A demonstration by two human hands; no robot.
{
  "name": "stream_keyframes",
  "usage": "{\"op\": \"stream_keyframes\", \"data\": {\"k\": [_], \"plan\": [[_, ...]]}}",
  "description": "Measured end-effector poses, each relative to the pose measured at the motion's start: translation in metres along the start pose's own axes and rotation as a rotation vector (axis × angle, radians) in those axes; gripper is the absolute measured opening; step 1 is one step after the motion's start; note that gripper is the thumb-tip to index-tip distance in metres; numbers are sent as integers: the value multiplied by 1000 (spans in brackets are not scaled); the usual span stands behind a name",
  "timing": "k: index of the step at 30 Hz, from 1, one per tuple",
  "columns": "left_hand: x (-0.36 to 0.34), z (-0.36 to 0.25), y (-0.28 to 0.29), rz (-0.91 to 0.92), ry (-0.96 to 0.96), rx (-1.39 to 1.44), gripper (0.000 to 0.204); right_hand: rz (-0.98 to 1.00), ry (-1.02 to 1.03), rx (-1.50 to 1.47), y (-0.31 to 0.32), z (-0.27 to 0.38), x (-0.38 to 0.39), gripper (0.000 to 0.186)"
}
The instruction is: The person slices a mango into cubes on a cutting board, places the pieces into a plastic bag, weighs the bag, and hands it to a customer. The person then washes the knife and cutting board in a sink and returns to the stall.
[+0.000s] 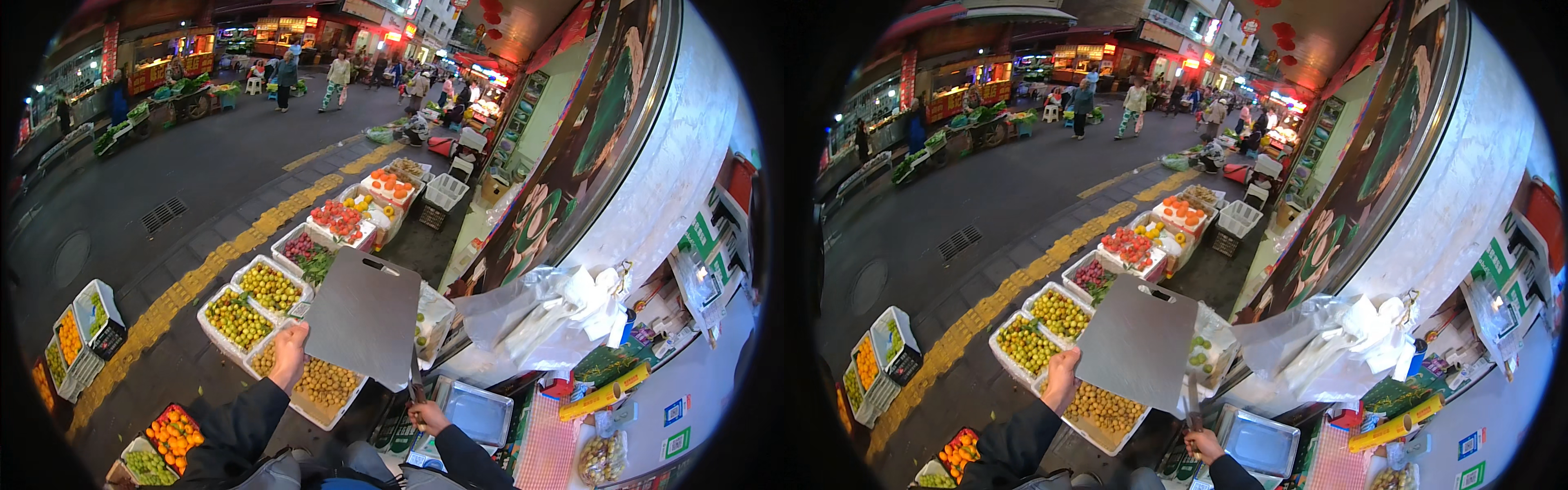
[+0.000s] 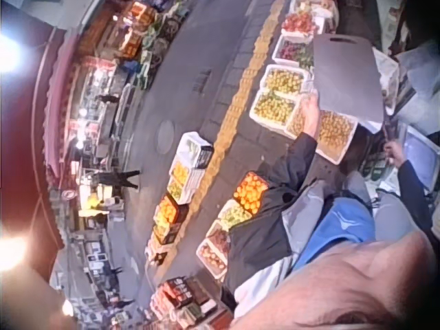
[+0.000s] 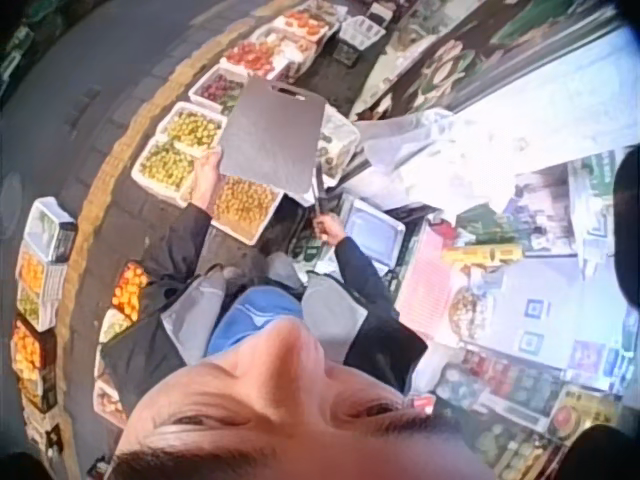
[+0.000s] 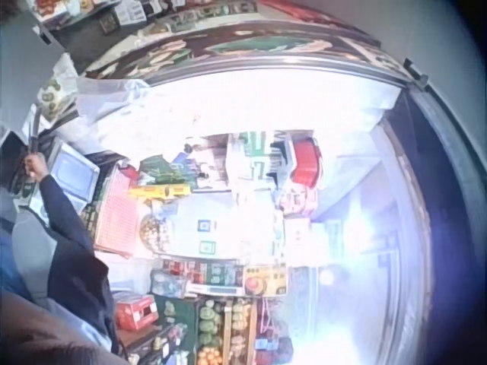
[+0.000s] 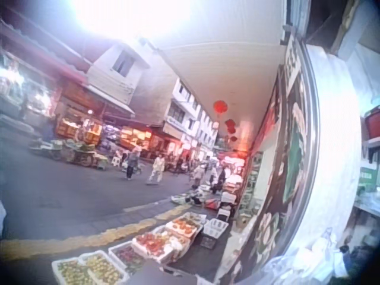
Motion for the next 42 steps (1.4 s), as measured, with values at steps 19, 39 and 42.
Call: {"op": "stream_keyframes", "data": {"k": [19, 39, 42], "plan": [[331, 210, 5, -264, -181, 157, 30, 29, 118, -39, 271, -159, 212, 25], [810, 382, 1, -737, -491, 398, 33, 633, 122, 440, 195, -200, 308, 26], [881, 419, -19, -924, -540, 374, 34, 805, 51, 493, 164, -224, 318, 28]]}}
Point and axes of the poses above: each hand's wrist, its own x-axis away from the middle knuckle, its own y-axis out of the back of the hand, z = x × y, the point moved 4 cm from there along -x, towards the middle knuckle, and after that the axes turned 8 degrees about y, right-handed, at the moved point
